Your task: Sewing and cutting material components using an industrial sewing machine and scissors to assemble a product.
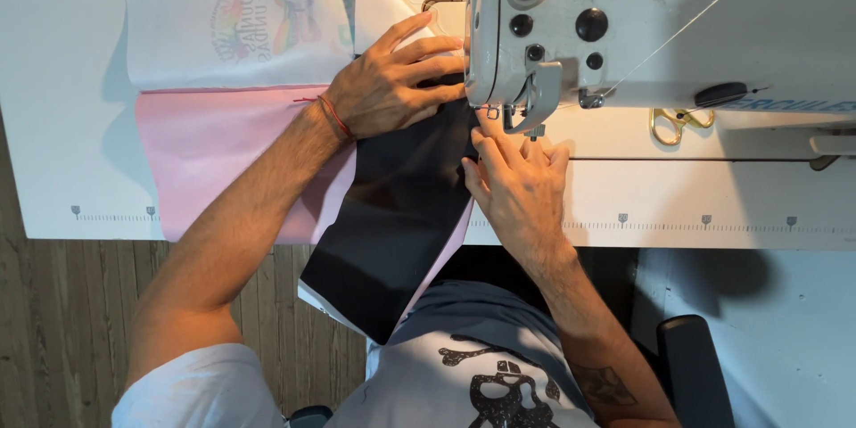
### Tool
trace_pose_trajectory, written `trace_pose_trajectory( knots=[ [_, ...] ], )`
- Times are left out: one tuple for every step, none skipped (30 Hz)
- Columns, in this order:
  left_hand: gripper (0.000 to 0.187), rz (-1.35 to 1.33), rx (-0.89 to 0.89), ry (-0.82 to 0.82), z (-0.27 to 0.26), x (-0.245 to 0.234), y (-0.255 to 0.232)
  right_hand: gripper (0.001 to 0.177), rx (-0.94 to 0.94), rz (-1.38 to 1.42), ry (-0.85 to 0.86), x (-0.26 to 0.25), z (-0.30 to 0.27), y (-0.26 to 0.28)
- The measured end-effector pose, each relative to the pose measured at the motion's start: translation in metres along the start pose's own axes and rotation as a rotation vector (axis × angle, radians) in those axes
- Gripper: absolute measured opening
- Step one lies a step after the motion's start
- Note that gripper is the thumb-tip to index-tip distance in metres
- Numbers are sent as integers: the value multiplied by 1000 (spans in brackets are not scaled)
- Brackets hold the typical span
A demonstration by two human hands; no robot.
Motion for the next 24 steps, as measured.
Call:
trace_pose_trajectory(
  knots=[
    [19, 11, 1, -15, 1, -3, 0, 34, -2, -3, 8, 1, 0, 0],
    [20, 20, -1, -28, 1, -5, -2, 35, -6, -4, 18, 2, 0, 0],
    [20, 21, -3, -29, 1, -10, -10, 35, -8, -6, 19, 1, -2, 1],
    [20, 54, -17, -38, 1, -17, -15, 34, -12, 19, -2, -1, -2, 1],
    [22, 88, -31, -47, 1, -24, -21, 33, -16, 45, -23, -4, -2, 2],
    [22, 95, -32, -49, 4, -33, -32, 33, -19, 43, -29, -3, -3, 1],
    [22, 134, -71, -13, 7, -38, -42, 34, -22, 68, -28, -1, -4, -1],
    [25, 167, -107, 23, 11, -42, -53, 34, -20, 94, -23, 1, -6, -3],
    [25, 168, -105, 22, 12, -46, -57, 34, -18, 93, -25, -3, -6, -3],
    [30, 156, -149, 72, 12, -47, -61, 38, -21, 74, -41, -8, -8, -1],
    [36, 144, -193, 123, 12, -49, -64, 43, -24, 54, -57, -14, -11, 1],
    [36, 146, -190, 120, 10, -46, -64, 43, -23, 51, -61, -15, -14, 0],
    [40, 76, -204, 105, 7, -45, -63, 45, -27, 106, -79, -18, -17, -1],
    [45, 9, -222, 91, 4, -45, -60, 47, -37, 162, -97, -20, -19, -1],
    [45, 15, -222, 89, 0, -43, -60, 47, -40, 161, -102, -20, -23, -1],
    [48, -59, -211, 45, -4, -44, -59, 47, -6, 225, -66, -16, -25, -4],
    [51, -132, -199, 0, -8, -44, -57, 48, 28, 289, -29, -12, -27, -7],
    [51, -127, -200, 2, -10, -43, -56, 48, 25, 292, -33, -9, -29, -8],
    [52, -159, -190, -9, -13, -43, -55, 46, 5, 292, -53, -7, -31, -7],
    [52, -197, -177, -20, -15, -40, -57, 44, -10, 292, -70, -4, -35, -7],
    [52, -199, -176, -18, -16, -40, -55, 44, -7, 293, -69, -7, -33, -4],
    [52, -195, -166, -13, -18, -38, -56, 43, -49, 264, -105, -14, -33, 2],
    [52, -191, -156, -8, -19, -38, -57, 42, -91, 234, -140, -21, -34, 8],
    [52, -186, -160, -13, -21, -38, -56, 42, -98, 231, -143, -17, -36, 8]
  ],
)
Point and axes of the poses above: each hand's wrist, its own z-axis towards the middle knuckle, its own x-axis out of the palm, y = z × x, the point moved 7 cm from there along z, towards the middle knuckle, and after that the axes turned 13 degrees about y, right-handed, at the moved point
